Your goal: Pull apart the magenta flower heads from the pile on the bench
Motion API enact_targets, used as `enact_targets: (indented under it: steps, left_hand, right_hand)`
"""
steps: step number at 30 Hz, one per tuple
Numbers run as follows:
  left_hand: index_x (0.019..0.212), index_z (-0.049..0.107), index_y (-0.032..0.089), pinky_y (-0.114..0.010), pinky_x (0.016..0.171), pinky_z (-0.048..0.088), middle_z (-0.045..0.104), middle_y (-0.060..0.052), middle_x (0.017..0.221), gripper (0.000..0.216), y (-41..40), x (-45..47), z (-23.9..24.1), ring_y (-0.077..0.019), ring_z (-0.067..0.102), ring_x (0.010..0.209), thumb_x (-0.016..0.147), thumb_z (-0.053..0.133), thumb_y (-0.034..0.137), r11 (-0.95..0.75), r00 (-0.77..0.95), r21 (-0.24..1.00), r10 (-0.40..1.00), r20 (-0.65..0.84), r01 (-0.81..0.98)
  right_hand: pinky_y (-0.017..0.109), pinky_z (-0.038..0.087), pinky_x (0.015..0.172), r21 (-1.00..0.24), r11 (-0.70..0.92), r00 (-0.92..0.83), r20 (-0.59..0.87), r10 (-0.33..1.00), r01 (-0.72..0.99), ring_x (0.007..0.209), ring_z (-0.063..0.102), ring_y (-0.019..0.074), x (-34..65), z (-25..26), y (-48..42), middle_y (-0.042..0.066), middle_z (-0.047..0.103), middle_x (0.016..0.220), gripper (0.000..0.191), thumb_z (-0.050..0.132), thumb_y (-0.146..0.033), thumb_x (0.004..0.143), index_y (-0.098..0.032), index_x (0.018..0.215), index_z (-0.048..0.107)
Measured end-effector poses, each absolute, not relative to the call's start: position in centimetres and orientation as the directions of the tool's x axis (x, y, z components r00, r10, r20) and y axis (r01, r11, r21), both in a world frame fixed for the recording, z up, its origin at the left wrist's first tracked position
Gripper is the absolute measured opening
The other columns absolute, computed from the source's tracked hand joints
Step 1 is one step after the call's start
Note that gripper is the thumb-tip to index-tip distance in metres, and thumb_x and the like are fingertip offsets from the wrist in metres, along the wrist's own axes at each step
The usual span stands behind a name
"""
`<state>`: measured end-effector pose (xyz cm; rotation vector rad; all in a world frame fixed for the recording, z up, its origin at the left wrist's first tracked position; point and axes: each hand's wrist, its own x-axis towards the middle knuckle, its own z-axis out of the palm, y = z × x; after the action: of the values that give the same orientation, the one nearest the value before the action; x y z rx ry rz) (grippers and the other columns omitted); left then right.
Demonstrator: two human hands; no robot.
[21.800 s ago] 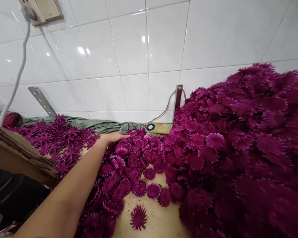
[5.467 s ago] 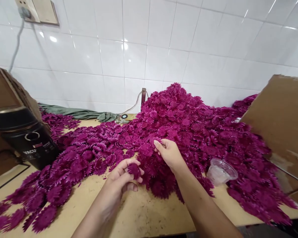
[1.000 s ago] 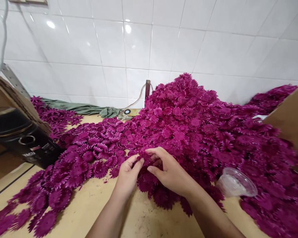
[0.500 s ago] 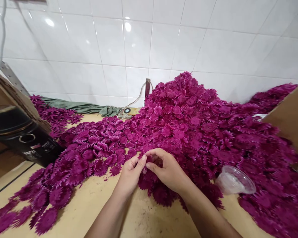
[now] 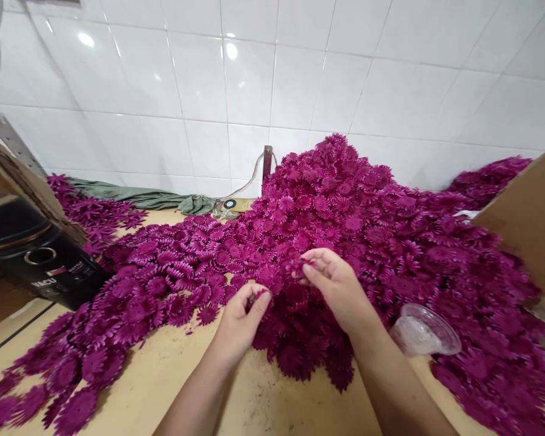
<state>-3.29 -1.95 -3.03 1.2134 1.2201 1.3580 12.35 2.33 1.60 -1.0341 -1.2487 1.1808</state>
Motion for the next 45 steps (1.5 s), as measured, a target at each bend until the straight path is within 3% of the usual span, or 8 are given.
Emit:
enact_targets:
  steps: [3, 8, 15, 23, 32, 36, 39, 45]
  left_hand:
    - [0.086, 0.058, 0.018, -0.030, 0.075, 0.042, 0.060, -0.003, 0.078, 0.028, -1.6, -3.0, -3.7, -0.0180, 0.055, 0.077, 0.066, 0.063, 0.037, -0.135, -0.134, 0.981, 0.979, 0.154, 0.140]
    - [0.086, 0.057, 0.018, -0.035, 0.079, 0.042, 0.057, -0.005, 0.082, 0.028, -1.4, -3.4, -4.1, -0.0210, 0.054, 0.083, 0.066, 0.063, 0.037, -0.195, -0.199, 0.938, 0.946, 0.257, 0.287]
    - [0.087, 0.065, 0.020, -0.030, 0.079, 0.045, 0.058, -0.004, 0.085, 0.018, -1.7, -3.5, -2.8, -0.0174, 0.055, 0.084, 0.074, 0.056, 0.029, -0.366, -0.244, 0.896, 0.872, 0.424, 0.250]
    - [0.060, 0.064, 0.017, -0.026, 0.072, 0.044, 0.060, -0.002, 0.069, 0.018, -1.9, -3.1, -2.0, -0.0159, 0.055, 0.072, 0.066, 0.066, 0.034, -0.178, -0.064, 0.982, 0.983, 0.174, -0.065]
    - [0.061, 0.056, 0.016, -0.016, 0.041, 0.032, 0.051, 0.007, 0.050, 0.026, -1.1, -4.7, -1.9, -0.0055, 0.043, 0.043, 0.045, 0.076, 0.024, 0.012, -0.326, 0.763, 0.900, -0.290, -0.646]
    - [0.059, 0.058, 0.015, -0.016, 0.042, 0.033, 0.054, 0.007, 0.051, 0.032, -1.3, -4.5, -1.5, -0.0056, 0.045, 0.044, 0.039, 0.081, 0.026, 0.038, -0.258, 0.757, 0.928, -0.268, -0.653]
    - [0.059, 0.061, 0.015, -0.017, 0.042, 0.031, 0.055, 0.006, 0.050, 0.037, -1.5, -3.7, -1.6, -0.0058, 0.045, 0.045, 0.035, 0.083, 0.032, 0.032, -0.262, 0.791, 0.935, -0.240, -0.611]
    - [0.065, 0.068, 0.017, -0.022, 0.056, 0.040, 0.063, 0.000, 0.065, 0.025, -1.6, -3.6, -2.2, -0.0121, 0.052, 0.060, 0.050, 0.076, 0.036, -0.070, -0.290, 0.955, 0.957, -0.018, -0.290]
  right_hand:
    - [0.025, 0.042, 0.063, -0.993, 0.092, -0.122, 0.100, 0.987, -0.074, 0.062, 0.052, 0.0104, 11.4, 1.3, 1.8, -0.003, 0.056, 0.068, 0.024, 0.063, -0.025, 0.057, -0.019, 0.077, 0.052]
    - [0.026, 0.042, 0.068, -0.994, 0.095, -0.098, 0.100, 0.990, -0.048, 0.068, 0.054, 0.0119, 10.9, 1.0, 1.6, -0.003, 0.056, 0.071, 0.028, 0.061, -0.025, 0.057, -0.019, 0.082, 0.051]
    - [0.026, 0.037, 0.057, -0.980, 0.147, -0.118, 0.132, 0.984, 0.134, 0.057, 0.046, 0.0111, 10.4, 0.1, 0.7, -0.005, 0.047, 0.062, 0.025, 0.057, -0.026, 0.062, -0.018, 0.084, 0.050]
    - [0.023, 0.028, 0.047, -0.969, 0.188, -0.177, 0.159, 0.971, 0.161, 0.047, 0.034, 0.0081, 9.5, -0.5, 0.5, -0.009, 0.037, 0.052, 0.020, 0.058, -0.032, 0.066, -0.019, 0.076, 0.047]
    - [0.022, 0.031, 0.046, -0.950, 0.271, -0.205, 0.237, 0.950, 0.158, 0.045, 0.033, 0.0083, 9.7, 1.1, -0.1, -0.009, 0.034, 0.052, 0.016, 0.055, -0.032, 0.072, -0.020, 0.081, 0.048]
    - [0.034, 0.040, 0.068, -0.766, 0.419, 0.051, 0.504, 0.862, 0.487, 0.069, 0.048, 0.0170, 12.3, 3.3, 2.6, 0.003, 0.053, 0.074, 0.016, 0.059, -0.031, 0.070, -0.019, 0.081, 0.056]
    - [0.044, 0.032, 0.085, -0.551, 0.441, 0.083, 0.686, 0.723, 0.708, 0.096, 0.044, 0.0272, 12.4, 4.1, 3.2, 0.009, 0.055, 0.092, 0.013, 0.064, -0.030, 0.066, -0.020, 0.074, 0.061]
    - [0.028, 0.034, 0.056, -0.698, 0.422, -0.217, 0.367, 0.905, 0.578, 0.057, 0.044, 0.0142, 8.2, 1.1, -0.4, 0.000, 0.050, 0.060, 0.025, 0.054, -0.037, 0.077, -0.020, 0.060, 0.050]
